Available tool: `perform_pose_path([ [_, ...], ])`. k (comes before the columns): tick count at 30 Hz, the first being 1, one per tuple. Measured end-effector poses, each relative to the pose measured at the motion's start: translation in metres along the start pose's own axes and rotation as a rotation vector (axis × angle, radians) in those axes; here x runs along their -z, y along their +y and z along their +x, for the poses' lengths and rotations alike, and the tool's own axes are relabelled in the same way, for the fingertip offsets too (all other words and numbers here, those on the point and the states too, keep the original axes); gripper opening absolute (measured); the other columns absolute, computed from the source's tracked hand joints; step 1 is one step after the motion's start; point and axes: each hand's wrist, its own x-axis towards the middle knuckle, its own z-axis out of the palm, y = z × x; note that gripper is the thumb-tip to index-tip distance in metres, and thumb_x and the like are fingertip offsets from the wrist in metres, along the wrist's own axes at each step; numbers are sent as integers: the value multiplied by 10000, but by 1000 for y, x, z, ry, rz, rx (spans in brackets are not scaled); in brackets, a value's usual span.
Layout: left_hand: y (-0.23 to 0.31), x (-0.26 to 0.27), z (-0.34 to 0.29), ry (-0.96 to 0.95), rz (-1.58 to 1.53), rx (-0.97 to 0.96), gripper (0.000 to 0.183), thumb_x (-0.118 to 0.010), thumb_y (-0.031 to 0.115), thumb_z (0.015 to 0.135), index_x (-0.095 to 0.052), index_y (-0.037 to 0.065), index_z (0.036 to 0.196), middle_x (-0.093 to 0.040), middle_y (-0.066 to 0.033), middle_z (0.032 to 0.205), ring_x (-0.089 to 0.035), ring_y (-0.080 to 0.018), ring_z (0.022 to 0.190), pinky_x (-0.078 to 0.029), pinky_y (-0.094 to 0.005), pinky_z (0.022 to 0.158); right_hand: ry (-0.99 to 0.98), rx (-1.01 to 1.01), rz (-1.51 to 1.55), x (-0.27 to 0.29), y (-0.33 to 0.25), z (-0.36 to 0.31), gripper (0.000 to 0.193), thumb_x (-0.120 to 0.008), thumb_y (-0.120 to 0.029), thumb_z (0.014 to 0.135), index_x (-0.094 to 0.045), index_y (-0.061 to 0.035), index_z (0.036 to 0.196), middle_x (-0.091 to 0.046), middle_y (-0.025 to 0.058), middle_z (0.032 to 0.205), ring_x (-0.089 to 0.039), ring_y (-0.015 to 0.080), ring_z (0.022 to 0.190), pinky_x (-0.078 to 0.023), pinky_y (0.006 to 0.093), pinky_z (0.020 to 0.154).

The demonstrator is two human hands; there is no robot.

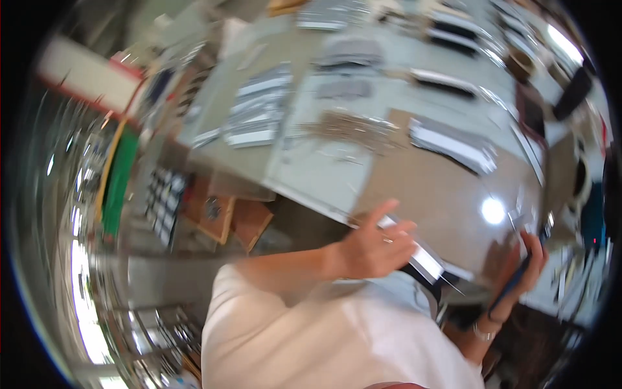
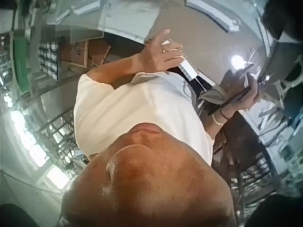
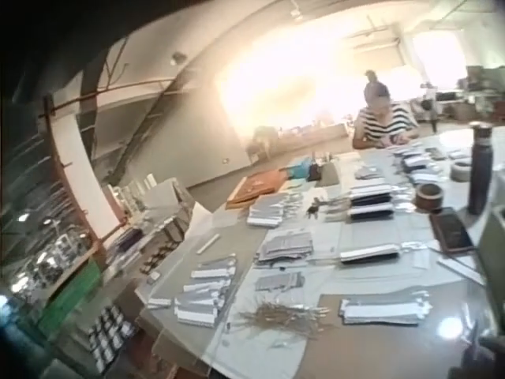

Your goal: The person solders small wire components onto electronic strips at an assembly workbench. This is done using a soldering iron and solder material.

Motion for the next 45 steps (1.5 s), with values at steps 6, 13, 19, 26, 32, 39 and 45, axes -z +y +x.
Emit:
perform_pose_path([
  [6,-36,33,41,-139,-210,205,95,-730,113,775,-705,137,864,-689,9,884,-673,-231,1015,-185,-644,1119,0,-72,54,-16,-22,4,280,-683,42,829,-670,-24,1101,-657,146,979,-619,189,872,-499,270,741],
  [13,-184,-24,163,168,108,56,45,-743,174,790,-713,178,823,-669,8,829,-643,-222,889,-250,-563,1102,5,26,-14,-8,-29,12,333,-649,111,789,-642,-57,1077,-706,134,875,-651,226,768,-492,296,742],
  [19,-249,-87,191,122,364,-37,60,-746,215,808,-725,181,852,-688,24,880,-642,-194,937,-267,-557,1089,-4,58,-85,-5,-36,19,317,-650,114,767,-642,-46,1041,-703,82,754,-695,209,733,-456,346,841],
  [26,-218,-84,157,28,90,159,147,-759,260,801,-741,164,911,-706,8,960,-638,-219,993,-249,-559,1101,-40,59,-81,-2,-34,19,343,-662,108,752,-620,-56,1050,-732,130,834,-680,215,708,-472,326,809],
  [32,-147,-50,137,-183,-174,99,357,-804,284,744,-707,148,1060,-670,12,986,-604,-214,1054,-267,-528,1108,-28,3,85,-7,-30,17,381,-691,91,702,-658,-45,1057,-716,84,826,-604,160,663,-470,305,766],
  [39,-138,-51,121,-167,-62,22,384,-780,223,773,-678,161,1138,-695,-6,1118,-622,-194,1118,-253,-529,1117,-216,40,165,-20,-44,31,446,-660,92,690,-642,-61,1109,-636,64,825,-562,265,808,-478,345,755],
  [45,-130,-45,115,-108,-148,134,383,-778,196,777,-676,162,1145,-698,-29,1093,-633,-204,1085,-253,-520,1118,-416,107,21,-26,-51,30,399,-683,20,747,-605,-81,1125,-681,61,906,-591,308,878,-454,379,854],
])
